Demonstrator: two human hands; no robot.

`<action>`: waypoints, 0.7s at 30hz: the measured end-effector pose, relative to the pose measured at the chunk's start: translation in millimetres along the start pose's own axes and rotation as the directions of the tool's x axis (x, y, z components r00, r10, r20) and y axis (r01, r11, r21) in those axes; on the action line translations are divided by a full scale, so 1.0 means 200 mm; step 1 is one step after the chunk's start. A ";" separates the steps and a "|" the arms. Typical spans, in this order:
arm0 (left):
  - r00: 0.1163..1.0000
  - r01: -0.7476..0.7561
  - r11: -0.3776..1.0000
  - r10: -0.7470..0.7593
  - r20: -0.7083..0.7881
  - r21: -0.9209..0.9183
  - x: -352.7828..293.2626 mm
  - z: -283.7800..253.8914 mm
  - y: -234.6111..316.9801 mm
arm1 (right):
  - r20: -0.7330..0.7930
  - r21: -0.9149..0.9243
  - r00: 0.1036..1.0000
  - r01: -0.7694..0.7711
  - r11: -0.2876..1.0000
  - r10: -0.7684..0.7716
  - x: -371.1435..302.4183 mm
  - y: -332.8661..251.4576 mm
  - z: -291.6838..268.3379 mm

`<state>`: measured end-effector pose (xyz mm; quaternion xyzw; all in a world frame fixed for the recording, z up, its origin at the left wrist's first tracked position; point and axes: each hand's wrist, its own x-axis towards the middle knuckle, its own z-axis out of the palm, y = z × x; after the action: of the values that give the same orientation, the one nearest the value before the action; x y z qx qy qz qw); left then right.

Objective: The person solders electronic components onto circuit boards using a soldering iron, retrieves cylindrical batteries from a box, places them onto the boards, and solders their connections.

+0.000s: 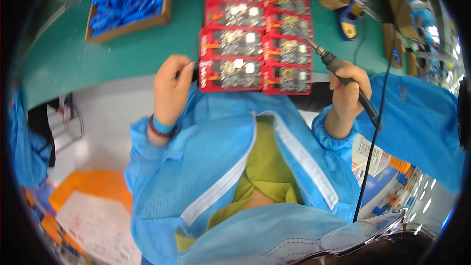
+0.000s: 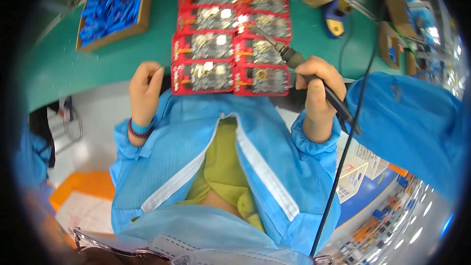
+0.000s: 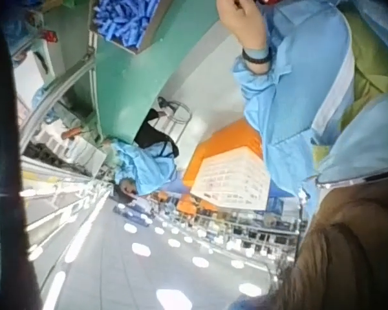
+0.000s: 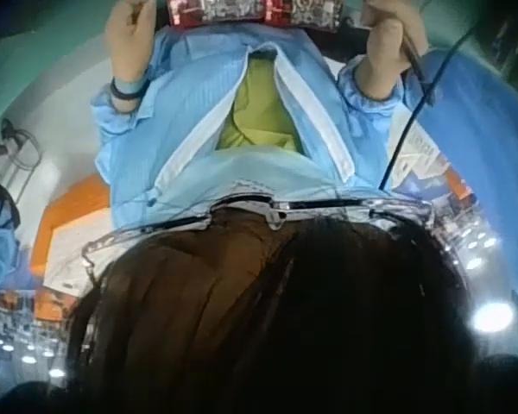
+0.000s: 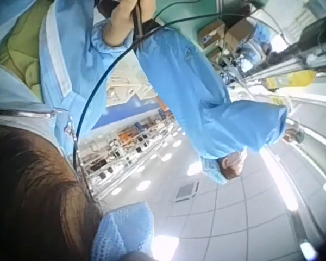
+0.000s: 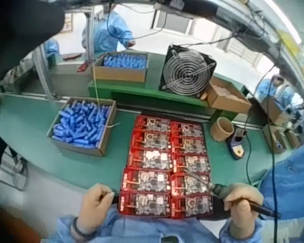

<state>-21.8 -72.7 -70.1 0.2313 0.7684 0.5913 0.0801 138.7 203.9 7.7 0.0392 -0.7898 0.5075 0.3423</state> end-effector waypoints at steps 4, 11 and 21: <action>0.998 0.056 0.995 -0.058 0.025 0.079 -0.05 0.01 -0.02 | 0.279 0.023 0.958 -0.070 0.997 0.061 0.00 0.00 0.19; 0.968 -0.234 0.939 0.202 0.146 0.251 -0.03 0.05 0.02 | 0.496 0.059 0.866 -0.103 0.993 0.061 -0.01 0.05 0.32; 0.960 -0.251 0.925 0.202 0.193 0.284 0.00 0.07 0.01 | 0.487 0.017 0.862 -0.172 0.985 0.142 -0.01 0.08 0.33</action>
<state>-15.4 -60.2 -72.1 0.3751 0.8097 0.4499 0.0357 100.5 156.2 -23.6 0.1106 -0.8351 0.5312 0.0904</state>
